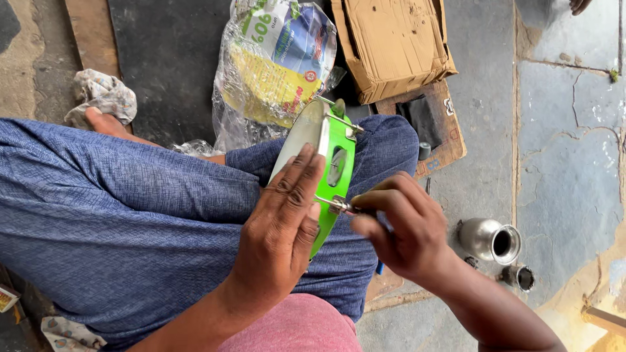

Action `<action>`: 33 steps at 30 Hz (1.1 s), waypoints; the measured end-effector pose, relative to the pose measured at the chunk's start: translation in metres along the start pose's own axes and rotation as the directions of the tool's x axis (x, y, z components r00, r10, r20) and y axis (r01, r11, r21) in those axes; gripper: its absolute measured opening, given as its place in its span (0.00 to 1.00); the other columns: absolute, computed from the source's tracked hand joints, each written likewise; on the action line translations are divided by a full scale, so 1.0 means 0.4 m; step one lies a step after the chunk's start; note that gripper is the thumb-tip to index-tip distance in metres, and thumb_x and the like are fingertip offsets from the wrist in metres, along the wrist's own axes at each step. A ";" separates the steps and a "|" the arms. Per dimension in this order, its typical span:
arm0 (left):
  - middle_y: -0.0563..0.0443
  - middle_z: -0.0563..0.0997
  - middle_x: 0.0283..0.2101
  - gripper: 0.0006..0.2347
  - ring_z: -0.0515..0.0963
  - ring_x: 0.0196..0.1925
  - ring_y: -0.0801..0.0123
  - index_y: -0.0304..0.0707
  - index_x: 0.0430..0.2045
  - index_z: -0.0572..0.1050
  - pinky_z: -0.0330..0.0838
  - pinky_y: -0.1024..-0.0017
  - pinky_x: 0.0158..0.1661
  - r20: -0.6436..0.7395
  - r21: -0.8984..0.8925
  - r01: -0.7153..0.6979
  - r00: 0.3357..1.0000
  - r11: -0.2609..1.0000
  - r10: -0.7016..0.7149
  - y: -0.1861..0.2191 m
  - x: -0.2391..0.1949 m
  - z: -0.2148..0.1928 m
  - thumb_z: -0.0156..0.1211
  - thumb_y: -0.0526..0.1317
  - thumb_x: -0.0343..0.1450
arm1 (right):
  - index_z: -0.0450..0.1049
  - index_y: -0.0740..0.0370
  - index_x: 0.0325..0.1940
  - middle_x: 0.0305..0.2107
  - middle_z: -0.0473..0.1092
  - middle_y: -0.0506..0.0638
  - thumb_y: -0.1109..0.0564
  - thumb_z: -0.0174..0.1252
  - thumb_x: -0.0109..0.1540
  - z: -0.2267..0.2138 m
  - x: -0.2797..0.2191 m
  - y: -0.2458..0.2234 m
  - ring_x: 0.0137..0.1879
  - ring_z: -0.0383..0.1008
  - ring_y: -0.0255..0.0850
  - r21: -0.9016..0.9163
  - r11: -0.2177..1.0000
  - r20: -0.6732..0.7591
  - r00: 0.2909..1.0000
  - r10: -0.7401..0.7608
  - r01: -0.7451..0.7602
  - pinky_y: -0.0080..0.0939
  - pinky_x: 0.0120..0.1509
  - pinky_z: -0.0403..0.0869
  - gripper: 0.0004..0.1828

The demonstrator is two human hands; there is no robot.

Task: The person unwraps a tambourine shell, inserts a jingle and a screw into the frame, and uses a screwdriver to tighten the hardware before placing it into a cardboard box.

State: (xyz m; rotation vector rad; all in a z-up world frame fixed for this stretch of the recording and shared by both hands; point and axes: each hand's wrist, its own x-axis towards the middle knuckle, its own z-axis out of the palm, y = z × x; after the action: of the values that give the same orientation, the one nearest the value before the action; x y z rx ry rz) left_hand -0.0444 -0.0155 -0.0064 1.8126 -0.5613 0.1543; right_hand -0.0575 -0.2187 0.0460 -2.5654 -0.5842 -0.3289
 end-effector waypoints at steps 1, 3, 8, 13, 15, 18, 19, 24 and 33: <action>0.33 0.67 0.72 0.20 0.70 0.75 0.43 0.33 0.69 0.61 0.65 0.54 0.72 -0.005 0.002 0.003 1.000 1.000 -0.003 -0.004 0.003 -0.005 0.49 0.34 0.80 | 0.74 0.67 0.41 0.32 0.73 0.54 0.51 0.68 0.59 -0.018 0.003 -0.006 0.37 0.75 0.44 0.109 0.994 -0.007 1.000 0.005 -0.004 0.41 0.40 0.73 0.17; 0.33 0.68 0.72 0.19 0.70 0.75 0.43 0.33 0.70 0.62 0.67 0.57 0.71 -0.005 -0.038 0.052 0.999 0.998 -0.052 -0.010 0.009 -0.016 0.48 0.34 0.81 | 0.72 0.71 0.43 0.35 0.73 0.57 0.47 0.69 0.56 -0.026 0.009 -0.011 0.39 0.76 0.44 0.219 0.976 -0.010 1.000 0.006 -0.004 0.40 0.42 0.75 0.25; 0.33 0.67 0.72 0.20 0.69 0.75 0.42 0.33 0.69 0.61 0.66 0.56 0.71 0.006 -0.027 0.044 0.999 0.999 -0.044 -0.003 0.004 -0.013 0.49 0.34 0.80 | 0.74 0.68 0.48 0.35 0.74 0.55 0.58 0.72 0.61 -0.004 -0.012 0.032 0.41 0.77 0.46 -0.114 0.964 -0.035 0.969 -0.246 0.241 0.42 0.42 0.77 0.17; 0.34 0.67 0.72 0.20 0.69 0.75 0.43 0.32 0.70 0.61 0.67 0.55 0.72 0.000 0.020 0.032 0.999 0.999 -0.032 -0.003 -0.006 -0.004 0.48 0.34 0.80 | 0.74 0.69 0.47 0.31 0.71 0.53 0.50 0.64 0.63 0.030 -0.060 0.058 0.36 0.74 0.42 0.205 0.941 0.173 0.956 0.236 -0.269 0.39 0.37 0.73 0.19; 0.32 0.66 0.72 0.20 0.69 0.75 0.41 0.31 0.70 0.60 0.67 0.54 0.71 -0.015 0.031 0.003 1.000 1.000 -0.003 -0.002 -0.008 -0.003 0.48 0.34 0.80 | 0.73 0.69 0.47 0.29 0.70 0.51 0.46 0.60 0.64 0.028 -0.069 0.060 0.33 0.72 0.40 0.408 0.681 0.416 0.788 0.455 -0.609 0.38 0.35 0.72 0.22; 0.32 0.67 0.71 0.20 0.69 0.74 0.41 0.31 0.70 0.60 0.68 0.55 0.71 -0.011 0.018 0.010 1.000 1.000 -0.010 -0.003 -0.007 -0.008 0.47 0.34 0.81 | 0.73 0.70 0.47 0.26 0.69 0.50 0.40 0.54 0.65 0.025 -0.057 0.054 0.30 0.69 0.37 0.551 0.332 0.630 0.643 0.435 -0.766 0.35 0.31 0.69 0.27; 0.32 0.67 0.71 0.20 0.69 0.74 0.41 0.31 0.70 0.60 0.68 0.55 0.71 -0.012 0.017 0.015 1.000 1.000 -0.015 -0.004 -0.008 -0.008 0.47 0.34 0.81 | 0.73 0.70 0.47 0.25 0.68 0.49 0.38 0.52 0.65 0.024 -0.050 0.049 0.28 0.68 0.35 0.564 0.292 0.647 0.633 0.426 -0.773 0.35 0.30 0.68 0.29; 0.32 0.68 0.71 0.20 0.70 0.74 0.42 0.33 0.70 0.60 0.68 0.56 0.71 -0.011 0.003 0.051 0.999 0.999 -0.051 -0.009 -0.010 -0.013 0.48 0.34 0.81 | 0.70 0.76 0.48 0.25 0.66 0.50 0.30 0.48 0.67 0.025 -0.038 0.017 0.27 0.65 0.34 0.118 0.993 0.025 0.999 -0.030 0.027 0.34 0.29 0.66 0.39; 0.31 0.68 0.71 0.20 0.70 0.73 0.42 0.32 0.69 0.61 0.68 0.57 0.70 0.005 0.036 0.013 1.000 0.999 -0.013 0.001 -0.018 -0.015 0.47 0.33 0.80 | 0.76 0.66 0.37 0.18 0.65 0.45 0.40 0.52 0.68 0.025 -0.092 0.057 0.22 0.63 0.31 0.509 0.392 0.567 0.641 0.517 -0.766 0.32 0.25 0.63 0.25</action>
State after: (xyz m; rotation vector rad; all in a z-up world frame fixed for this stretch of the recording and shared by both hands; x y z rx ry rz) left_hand -0.0499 -0.0078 -0.0068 1.8521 -0.5538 0.1518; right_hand -0.0781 -0.2443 0.0162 -1.8205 0.2511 0.5389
